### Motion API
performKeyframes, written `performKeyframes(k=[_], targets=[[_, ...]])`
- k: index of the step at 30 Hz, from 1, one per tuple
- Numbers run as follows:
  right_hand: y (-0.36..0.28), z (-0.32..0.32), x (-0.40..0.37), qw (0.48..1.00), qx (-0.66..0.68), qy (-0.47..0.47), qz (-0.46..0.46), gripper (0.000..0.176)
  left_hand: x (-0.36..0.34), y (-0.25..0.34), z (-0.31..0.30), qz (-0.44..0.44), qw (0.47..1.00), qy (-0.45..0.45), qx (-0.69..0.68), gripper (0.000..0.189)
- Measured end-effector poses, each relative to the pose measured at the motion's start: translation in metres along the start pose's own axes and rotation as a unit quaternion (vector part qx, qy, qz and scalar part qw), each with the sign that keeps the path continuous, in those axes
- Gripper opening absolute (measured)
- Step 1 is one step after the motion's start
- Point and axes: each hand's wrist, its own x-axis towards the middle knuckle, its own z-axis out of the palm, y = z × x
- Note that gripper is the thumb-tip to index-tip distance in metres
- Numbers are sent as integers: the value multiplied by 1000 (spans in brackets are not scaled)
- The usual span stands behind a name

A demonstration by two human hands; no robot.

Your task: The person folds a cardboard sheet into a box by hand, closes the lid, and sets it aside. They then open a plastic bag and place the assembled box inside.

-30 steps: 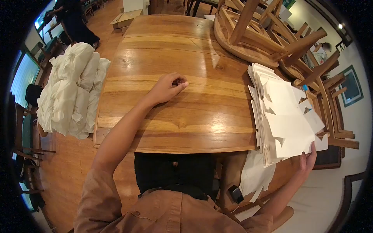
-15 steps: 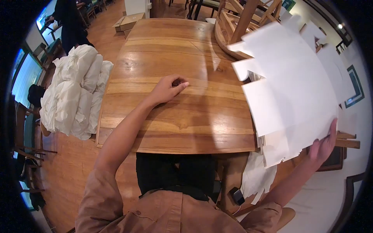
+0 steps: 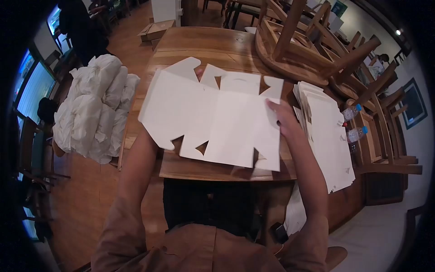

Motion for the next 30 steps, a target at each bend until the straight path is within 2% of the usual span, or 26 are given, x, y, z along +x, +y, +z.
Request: performKeyframes(k=[3, 5, 6, 7, 9, 10, 12, 13, 15, 16, 18, 22, 24, 28, 30], targets=[[15, 26, 15, 998, -54, 20, 25, 37, -3, 4, 2, 15, 1000, -7, 8, 72], [20, 37, 25, 987, -134, 66, -55, 41, -3, 5, 4, 22, 1000, -12, 12, 73], [21, 39, 32, 985, -128, 61, -98, 41, -1, 6, 5, 24, 999, -16, 16, 73], [21, 38, 39, 986, -125, 59, -97, 41, 1, 7, 8, 27, 999, -20, 19, 74], [18, 38, 49, 966, -233, 27, -112, 44, 0, 13, 12, 23, 999, -28, 20, 75], [12, 42, 52, 967, -229, 25, -110, 44, -6, 26, 22, 21, 999, -26, 24, 75], [1, 51, 54, 940, -332, 58, -58, 41, -19, 60, 50, -144, 986, -82, 22, 72], [3, 52, 57, 941, -328, 56, -56, 41, -13, 49, 38, -146, 986, -80, 26, 72], [7, 54, 63, 973, -166, -17, -160, 35, 8, 17, 3, -166, 965, -157, -125, 87], [9, 51, 66, 974, -162, -17, -159, 35, 14, 14, 1, -169, 966, -155, -122, 87], [10, 48, 69, 980, -105, -118, -122, 30, 28, 10, -4, -266, 934, -132, -199, 78], [14, 47, 66, 975, -157, -104, -117, 32, 47, 3, -27, -335, 931, -80, -125, 68], [11, 45, 67, 971, -204, -99, -77, 32, 49, -5, -33, -269, 922, -183, -211, 65], [16, 39, 67, 976, -157, -132, -80, 30, 42, -1, -33, -282, 913, -203, -213, 67], [16, 40, 64, 966, -126, -179, -135, 25, 37, -2, -32, -261, 931, -175, -187, 65]])
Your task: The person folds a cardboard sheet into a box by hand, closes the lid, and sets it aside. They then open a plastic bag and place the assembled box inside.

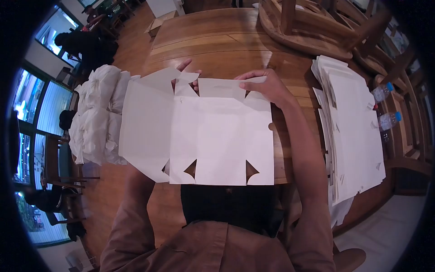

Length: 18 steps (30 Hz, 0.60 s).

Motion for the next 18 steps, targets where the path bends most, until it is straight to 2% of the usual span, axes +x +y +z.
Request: performKeyframes(k=[1, 3, 4, 6, 9, 15, 18], targets=[[-2, 2, -2, 1000, 5, 2, 1, 25, 0, 0, -3, -4, 1000, 3, 1, 65], [-7, 6, -4, 999, -32, -4, 6, 23, 3, 1, -6, -17, 986, 66, 154, 59], [-11, 8, -5, 1000, -29, -2, 6, 23, 3, -1, 8, -20, 986, 66, 155, 59], [-18, 15, -9, 994, -103, 27, 4, 24, 1, -8, 37, -57, 957, 160, 234, 57], [-14, 21, -11, 991, -118, 46, -43, 22, 3, -12, 56, -80, 941, 177, 278, 66], [-24, 26, -18, 984, -156, 58, -67, 24, -2, -16, 66, -76, 956, 176, 222, 60], [-26, 27, -21, 979, -183, 56, -62, 24, -4, -15, 78, -108, 943, 176, 262, 65]])
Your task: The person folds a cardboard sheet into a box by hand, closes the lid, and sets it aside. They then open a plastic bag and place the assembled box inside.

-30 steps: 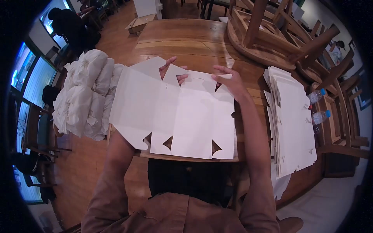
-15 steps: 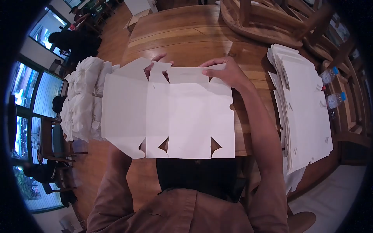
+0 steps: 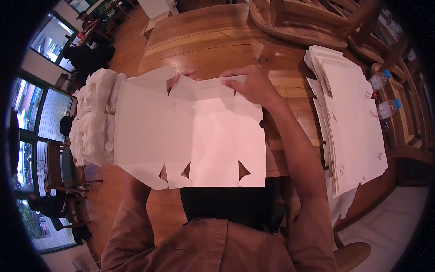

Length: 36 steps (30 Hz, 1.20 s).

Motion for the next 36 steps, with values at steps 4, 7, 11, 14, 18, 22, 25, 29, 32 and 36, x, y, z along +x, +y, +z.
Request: performKeyframes(k=[4, 7, 11, 14, 18, 22, 25, 29, 32, 36], targets=[[6, 6, 0, 994, -20, 42, -97, 23, -5, 1, 4, -10, 1000, 13, -6, 64], [1, 8, -3, 998, -18, 17, -63, 23, -9, 0, 6, -13, 1000, 25, -11, 63], [-1, 10, -3, 998, -20, 18, -63, 23, -12, 0, 6, -8, 999, 37, -21, 62], [1, 11, -2, 993, -39, 30, -106, 23, -13, -1, 5, 1, 999, 46, -29, 62], [-5, 6, -5, 997, -55, -3, -54, 26, -13, -2, 6, 4, 998, 54, -32, 61], [-6, 7, -6, 998, -42, -8, -46, 26, -11, -2, 10, 5, 997, 79, 0, 56], [-9, 9, -7, 995, -55, 6, -89, 26, -10, 4, 12, -59, 994, 62, 63, 55], [-9, 11, -7, 995, -61, 4, -81, 26, -11, 3, 16, -91, 993, 41, 60, 58], [-10, 12, -7, 993, -66, 14, -96, 25, -13, -5, 28, -51, 997, 60, 13, 53], [-14, 13, -8, 994, -52, 14, -98, 24, -16, 0, 28, -71, 994, 81, -9, 44]])
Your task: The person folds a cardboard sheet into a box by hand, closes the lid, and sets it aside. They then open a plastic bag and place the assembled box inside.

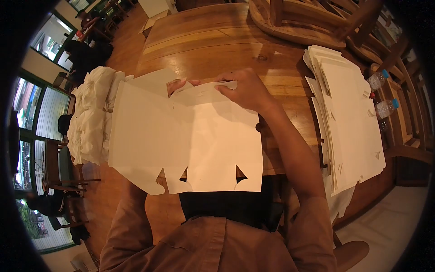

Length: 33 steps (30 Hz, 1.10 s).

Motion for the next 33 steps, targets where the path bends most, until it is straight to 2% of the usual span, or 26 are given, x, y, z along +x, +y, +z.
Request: performKeyframes(k=[4, 6, 10, 16, 19, 21, 22, 27, 33], targets=[[-4, 1, -1, 1000, 3, 3, 1, 23, -3, 5, 5, -20, 999, 8, 34, 42], [-2, 4, -1, 1000, -14, 16, -19, 19, -6, 6, 10, -18, 1000, 3, 12, 34], [-3, 8, -1, 998, -7, 30, -51, 17, -2, 4, 8, 7, 1000, 2, 29, 32], [-5, 7, -3, 996, -55, -13, -63, 33, 2, 1, 4, 63, 992, 18, 105, 30], [5, -10, -5, 999, -5, -48, -17, 41, 4, -1, 3, 81, 986, 28, 142, 29], [16, -27, -1, 971, 123, -137, 155, 36, 6, -1, 3, 96, 981, 33, 167, 29], [20, -30, -2, 960, 176, -129, 175, 28, 7, 0, 4, 103, 978, 37, 177, 28], [20, -29, -1, 945, 230, -87, 218, 21, 11, 0, 2, 123, 967, 49, 218, 27], [38, -18, 2, 927, 305, -39, 215, 26, 13, 2, 0, 136, 957, 59, 250, 25]])
